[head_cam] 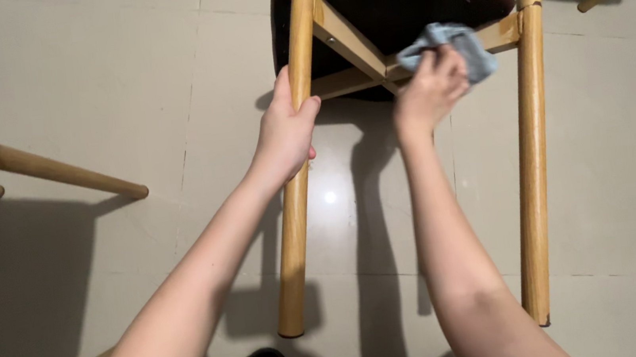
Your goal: The person wipes the legs and seat of a wooden chair with a light blue cloth. They then spray the seat with a spray bottle and continue wiping the seat and backrest.
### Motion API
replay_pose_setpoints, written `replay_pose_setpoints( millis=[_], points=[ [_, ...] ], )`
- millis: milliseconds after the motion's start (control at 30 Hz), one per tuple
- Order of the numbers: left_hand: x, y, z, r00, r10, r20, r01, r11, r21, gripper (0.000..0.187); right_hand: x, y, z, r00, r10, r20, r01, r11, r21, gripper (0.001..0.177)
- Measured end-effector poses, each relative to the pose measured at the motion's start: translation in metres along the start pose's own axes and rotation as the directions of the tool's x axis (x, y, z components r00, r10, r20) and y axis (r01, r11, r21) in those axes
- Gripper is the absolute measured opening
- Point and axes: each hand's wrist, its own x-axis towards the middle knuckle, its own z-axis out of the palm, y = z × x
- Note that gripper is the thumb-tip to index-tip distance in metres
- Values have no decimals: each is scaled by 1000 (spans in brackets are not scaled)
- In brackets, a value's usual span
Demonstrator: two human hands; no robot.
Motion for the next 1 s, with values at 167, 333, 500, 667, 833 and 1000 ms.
replay_pose_setpoints(
  millis=[167, 333, 500, 667, 833, 1000],
  points=[
    [2, -4, 3, 999, 31, -23, -30, 999, 14, 70, -12, -36, -1, 967, 28, 254, -88, 970, 227, 26],
    [12, -14, 1, 999, 42, 1, -42, 999, -13, 79, 0, -13, -40, 606, 102, 789, -783, -98, 614, 37],
    [-4, -31, -22, 994, 110, -22, -102, 966, 236, 113, -30, -18, -114, 619, -251, 745, -483, -869, 109, 59],
    [-128, -33, -46, 970, -235, 64, 205, 929, 309, 110, 5, -51, -167, 735, -249, 630, -664, -449, 597, 45],
    [-180, -31, -31, 947, -294, 131, 231, 904, 360, 78, -40, -150, -158, 789, -529, 312, 111, 622, 775, 47],
    [-182, -44, -29, 992, -107, 74, 79, 948, 309, 67, 13, -184, -88, 900, -383, 209, 197, 784, 589, 46]
  ],
)
